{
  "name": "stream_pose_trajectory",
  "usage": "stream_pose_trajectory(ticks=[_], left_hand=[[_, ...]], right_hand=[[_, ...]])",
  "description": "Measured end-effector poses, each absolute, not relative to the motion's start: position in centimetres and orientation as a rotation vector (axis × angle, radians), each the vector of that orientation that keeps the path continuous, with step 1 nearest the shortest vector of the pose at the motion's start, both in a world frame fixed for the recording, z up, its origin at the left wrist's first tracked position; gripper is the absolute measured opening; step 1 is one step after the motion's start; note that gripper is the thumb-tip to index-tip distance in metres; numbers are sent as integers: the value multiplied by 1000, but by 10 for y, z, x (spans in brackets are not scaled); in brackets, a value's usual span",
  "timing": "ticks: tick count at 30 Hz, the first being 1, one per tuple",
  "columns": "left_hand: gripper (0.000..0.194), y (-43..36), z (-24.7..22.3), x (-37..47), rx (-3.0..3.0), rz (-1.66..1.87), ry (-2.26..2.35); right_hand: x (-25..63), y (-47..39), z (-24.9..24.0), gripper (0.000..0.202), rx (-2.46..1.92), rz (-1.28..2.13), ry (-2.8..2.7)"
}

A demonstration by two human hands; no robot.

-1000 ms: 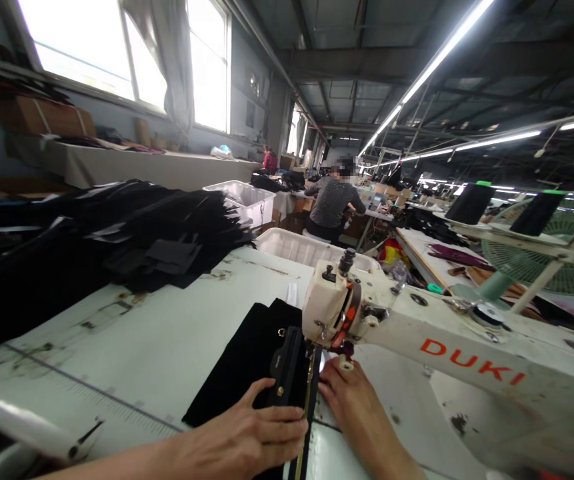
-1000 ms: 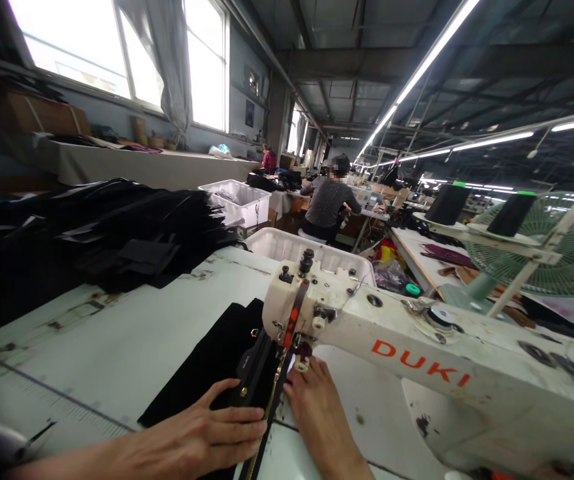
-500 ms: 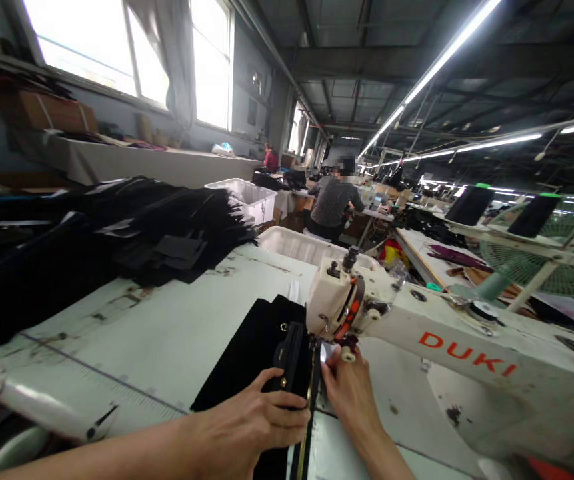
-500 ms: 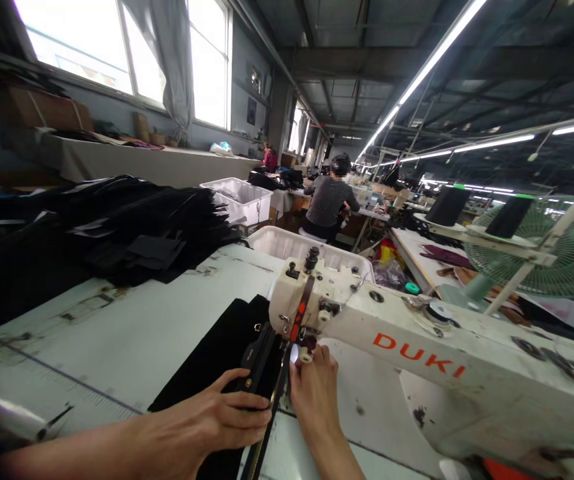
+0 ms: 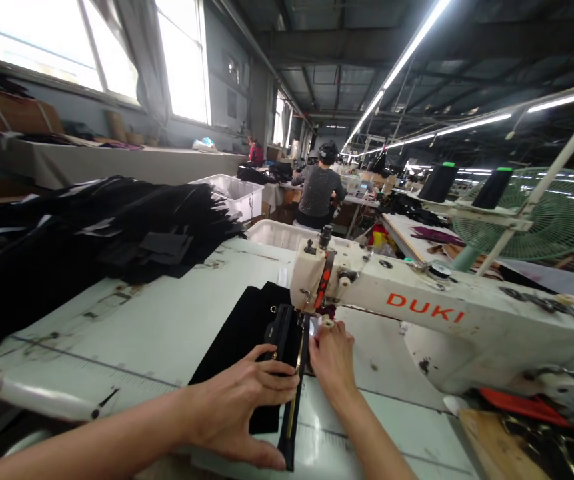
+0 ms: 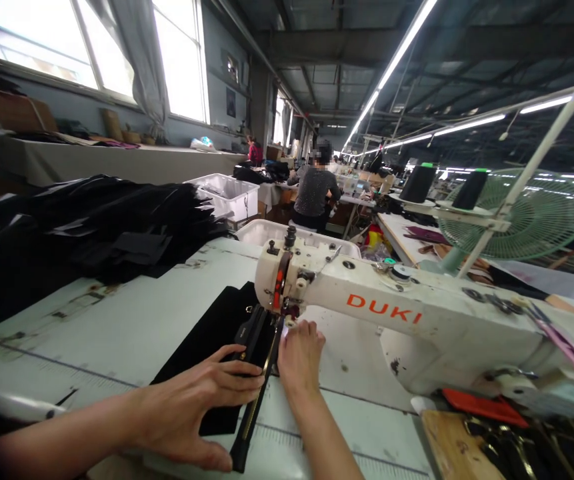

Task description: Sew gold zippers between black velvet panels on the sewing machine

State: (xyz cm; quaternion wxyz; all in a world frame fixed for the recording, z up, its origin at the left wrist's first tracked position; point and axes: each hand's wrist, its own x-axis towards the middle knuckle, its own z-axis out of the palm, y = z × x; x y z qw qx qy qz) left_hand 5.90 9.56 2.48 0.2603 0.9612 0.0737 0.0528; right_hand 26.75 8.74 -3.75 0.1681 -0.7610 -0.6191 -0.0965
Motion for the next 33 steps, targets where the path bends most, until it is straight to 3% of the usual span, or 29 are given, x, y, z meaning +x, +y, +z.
stream_pose_trajectory(ticks=[11,19,23,28,33], left_hand=[[53,100,2,61,2609,355,108],[56,101,5,59,2616,342,99],[67,97,10,51,2636,275,127],[66,95,6,51,2704,340,250],[62,101,19,58,2766,172,224]], right_hand=[[266,87,-40,7,-2172,-268,-1764],[293,129,-50,21,-2117,-263,-1737],[301,92,-52,22,-1946,-301,-1835],[294,60,-55,34,-1582,-268,-2142],[293,70,-63,37,-1477,-347,-2171]])
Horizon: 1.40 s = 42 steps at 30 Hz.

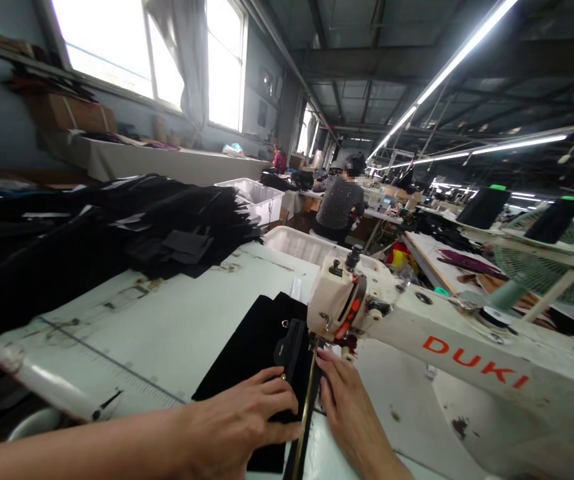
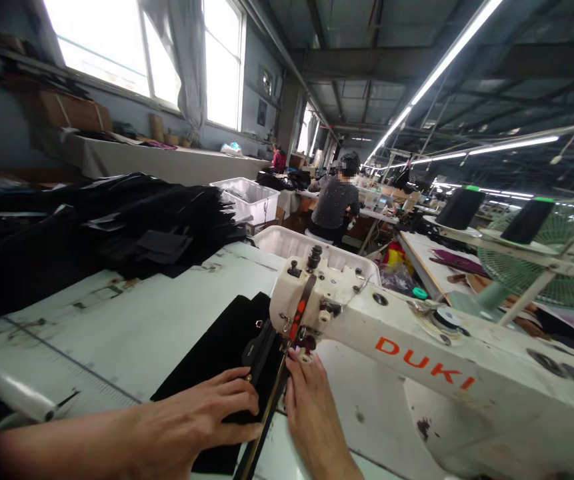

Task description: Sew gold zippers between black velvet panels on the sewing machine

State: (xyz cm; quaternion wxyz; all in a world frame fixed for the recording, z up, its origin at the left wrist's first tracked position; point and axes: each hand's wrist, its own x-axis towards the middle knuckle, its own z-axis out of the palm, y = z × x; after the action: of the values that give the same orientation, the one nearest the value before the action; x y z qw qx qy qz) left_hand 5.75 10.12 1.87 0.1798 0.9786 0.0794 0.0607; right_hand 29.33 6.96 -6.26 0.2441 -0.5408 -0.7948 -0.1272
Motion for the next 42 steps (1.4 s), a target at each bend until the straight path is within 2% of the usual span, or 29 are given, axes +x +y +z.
stream_pose_trajectory(ticks=[3,6,13,18,25,36,42], left_hand=[[53,108,28,61,2764,59,226],[47,115,26,62,2730,99,231],[68,135,6,63,2654,274,225],[68,145,9,69,2660,271,241],[76,162,-7,74,2703,367,255],[70,156,-3,76,2716,348,309],[76,164,-12,79,2684,370,308]], right_hand=[[296,74,-69,39,-1449,-530,-2166],[299,74,-74,41,-1468,-640,-2147],[305,67,-66,43,-1332,-475,-2233],[306,65,-61,44,-1225,-373,-2259],[300,67,-54,42,-1184,-508,-2140],[294,70,-46,36,-1168,-597,-2120],[293,73,-51,41,-1180,-683,-2167]])
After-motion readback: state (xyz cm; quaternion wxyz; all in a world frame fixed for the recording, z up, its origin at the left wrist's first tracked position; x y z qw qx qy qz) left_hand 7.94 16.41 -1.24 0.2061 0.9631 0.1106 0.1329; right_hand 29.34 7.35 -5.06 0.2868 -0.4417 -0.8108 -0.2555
